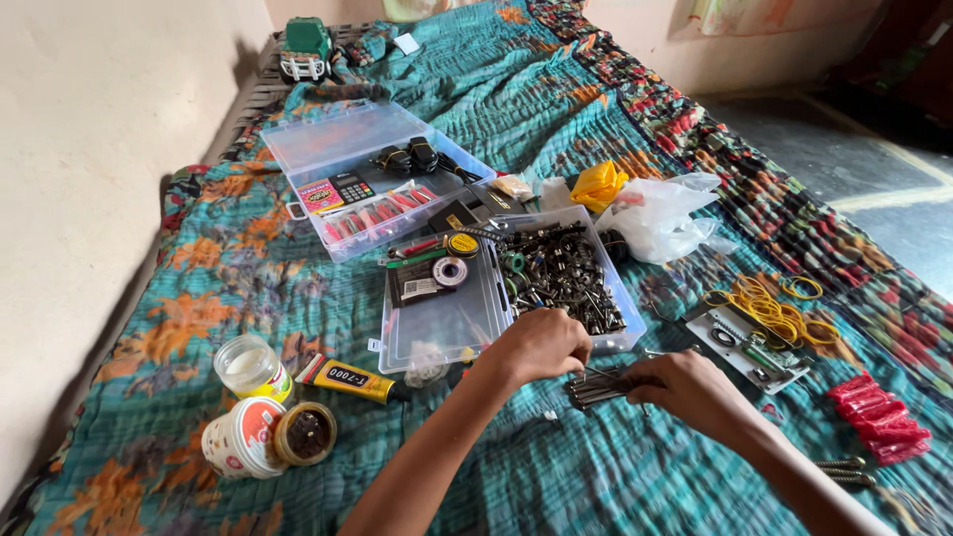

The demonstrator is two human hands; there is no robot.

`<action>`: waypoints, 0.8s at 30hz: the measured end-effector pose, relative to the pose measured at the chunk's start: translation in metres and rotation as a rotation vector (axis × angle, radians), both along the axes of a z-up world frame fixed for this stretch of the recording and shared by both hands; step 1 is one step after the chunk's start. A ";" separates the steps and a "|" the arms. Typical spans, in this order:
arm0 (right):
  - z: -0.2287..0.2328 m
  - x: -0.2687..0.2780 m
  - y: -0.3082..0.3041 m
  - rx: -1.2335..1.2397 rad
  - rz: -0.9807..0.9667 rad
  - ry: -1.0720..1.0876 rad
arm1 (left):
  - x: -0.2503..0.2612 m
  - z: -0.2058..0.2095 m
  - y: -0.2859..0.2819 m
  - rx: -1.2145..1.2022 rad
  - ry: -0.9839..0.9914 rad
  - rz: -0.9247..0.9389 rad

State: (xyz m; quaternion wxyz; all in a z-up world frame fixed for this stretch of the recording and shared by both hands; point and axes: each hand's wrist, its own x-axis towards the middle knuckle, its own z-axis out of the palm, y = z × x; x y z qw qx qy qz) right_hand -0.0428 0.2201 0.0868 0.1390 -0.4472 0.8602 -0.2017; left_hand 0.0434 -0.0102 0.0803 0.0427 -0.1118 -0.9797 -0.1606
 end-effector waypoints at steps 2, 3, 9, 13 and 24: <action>0.000 0.005 0.001 -0.027 0.031 0.101 | 0.000 -0.004 -0.010 0.079 -0.009 -0.029; 0.000 0.007 0.001 0.005 0.036 0.123 | -0.001 -0.005 -0.014 0.119 -0.010 -0.045; -0.003 0.019 -0.002 0.016 0.059 0.171 | -0.004 -0.015 -0.010 0.124 -0.209 0.078; 0.006 0.020 0.000 0.086 0.103 0.181 | -0.005 -0.026 0.008 0.098 -0.162 0.103; -0.022 -0.005 0.007 0.119 0.018 -0.018 | -0.020 -0.065 0.015 0.237 -0.086 0.010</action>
